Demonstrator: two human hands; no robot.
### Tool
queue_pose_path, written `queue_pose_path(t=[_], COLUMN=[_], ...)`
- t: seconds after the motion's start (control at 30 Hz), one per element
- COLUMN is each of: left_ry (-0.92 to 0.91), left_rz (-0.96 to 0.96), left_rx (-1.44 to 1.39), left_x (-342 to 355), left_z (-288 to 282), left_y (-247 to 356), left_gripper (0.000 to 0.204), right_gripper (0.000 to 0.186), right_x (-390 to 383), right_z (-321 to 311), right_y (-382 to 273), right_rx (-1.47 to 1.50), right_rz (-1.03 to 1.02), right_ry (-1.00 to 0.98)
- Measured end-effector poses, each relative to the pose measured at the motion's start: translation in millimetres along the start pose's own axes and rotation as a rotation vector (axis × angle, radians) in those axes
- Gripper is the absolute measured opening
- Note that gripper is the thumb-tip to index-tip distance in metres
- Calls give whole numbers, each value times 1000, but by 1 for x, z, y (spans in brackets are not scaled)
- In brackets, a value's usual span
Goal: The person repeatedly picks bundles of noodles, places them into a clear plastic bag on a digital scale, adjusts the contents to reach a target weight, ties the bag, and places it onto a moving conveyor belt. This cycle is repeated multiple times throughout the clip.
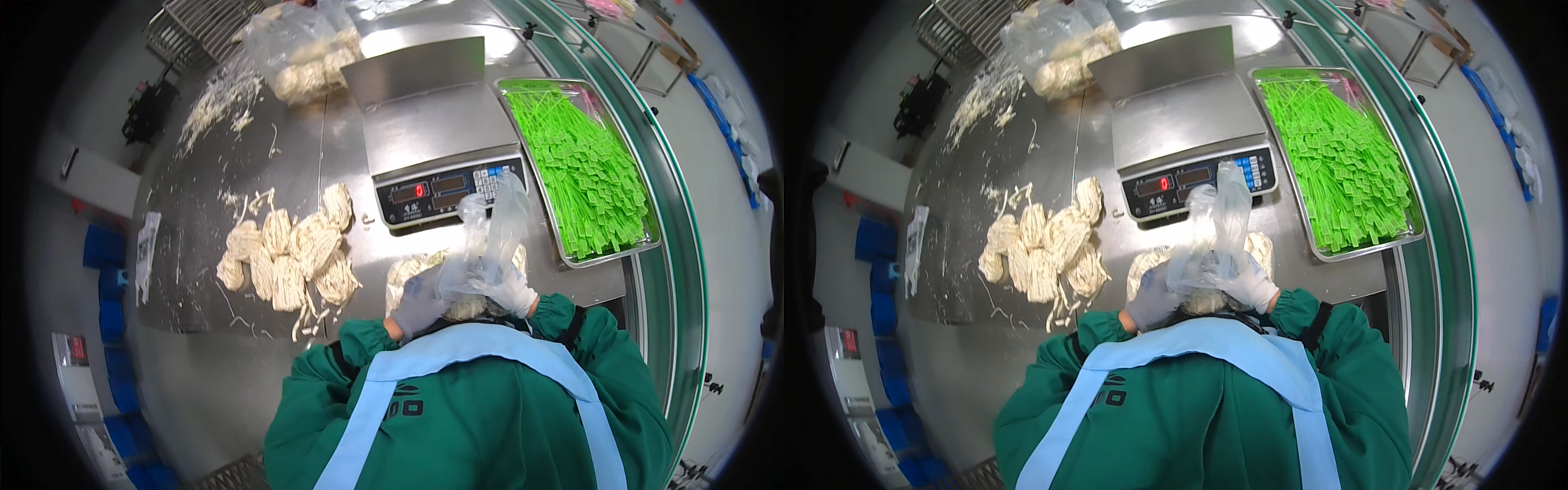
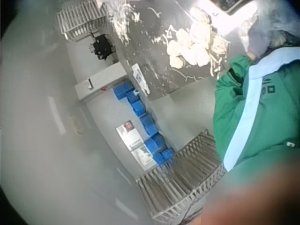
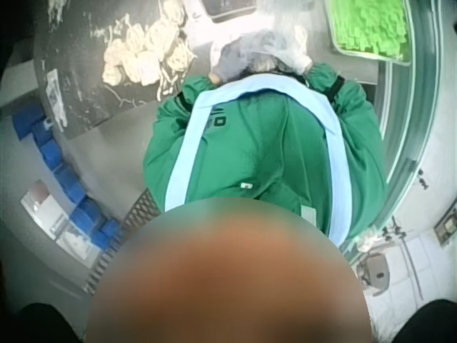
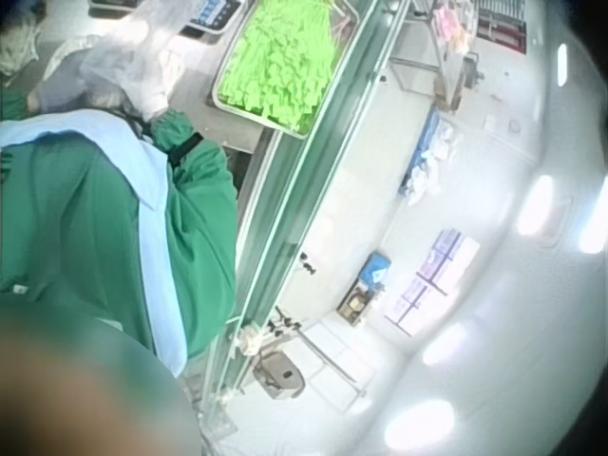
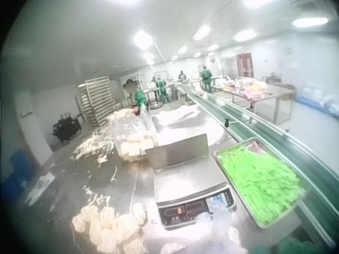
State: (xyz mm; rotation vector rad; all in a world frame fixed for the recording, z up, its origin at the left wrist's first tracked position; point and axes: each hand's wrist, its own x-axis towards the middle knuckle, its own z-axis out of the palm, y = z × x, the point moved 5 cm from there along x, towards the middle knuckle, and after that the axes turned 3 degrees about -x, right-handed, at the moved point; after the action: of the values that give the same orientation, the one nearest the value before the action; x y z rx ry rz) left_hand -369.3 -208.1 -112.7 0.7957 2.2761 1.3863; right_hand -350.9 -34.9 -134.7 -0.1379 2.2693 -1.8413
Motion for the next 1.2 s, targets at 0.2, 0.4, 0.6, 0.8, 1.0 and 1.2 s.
queue_pose_path(t=[0.2,0.4,0.6,0.8,1.0,1.2], left_ry=[285,-223,-261,-13,5,13], left_rz=[370,850,785,223,54,3], left_rx=[-110,304,453,507,246,224], left_x=[8,24,42,-8,-9,-26], left_z=[2,32,7,-55,-10,-30], left_y=[26,77,107,40,-55,-51], left_gripper=[44,43,49,92,74,73], right_gripper=[63,62,54,47,34,49], right_x=[-13,-3,11,13,31,42], right_z=[-5,10,28,43,47,87], right_y=[-18,-11,-8,-9,-74,-135], right_rx=[-370,-333,-596,-828,-785,-1013], right_rz=[-349,-213,-322,-457,-947,-946], right_ry=[66,-175,-355,-433,-27,-509])
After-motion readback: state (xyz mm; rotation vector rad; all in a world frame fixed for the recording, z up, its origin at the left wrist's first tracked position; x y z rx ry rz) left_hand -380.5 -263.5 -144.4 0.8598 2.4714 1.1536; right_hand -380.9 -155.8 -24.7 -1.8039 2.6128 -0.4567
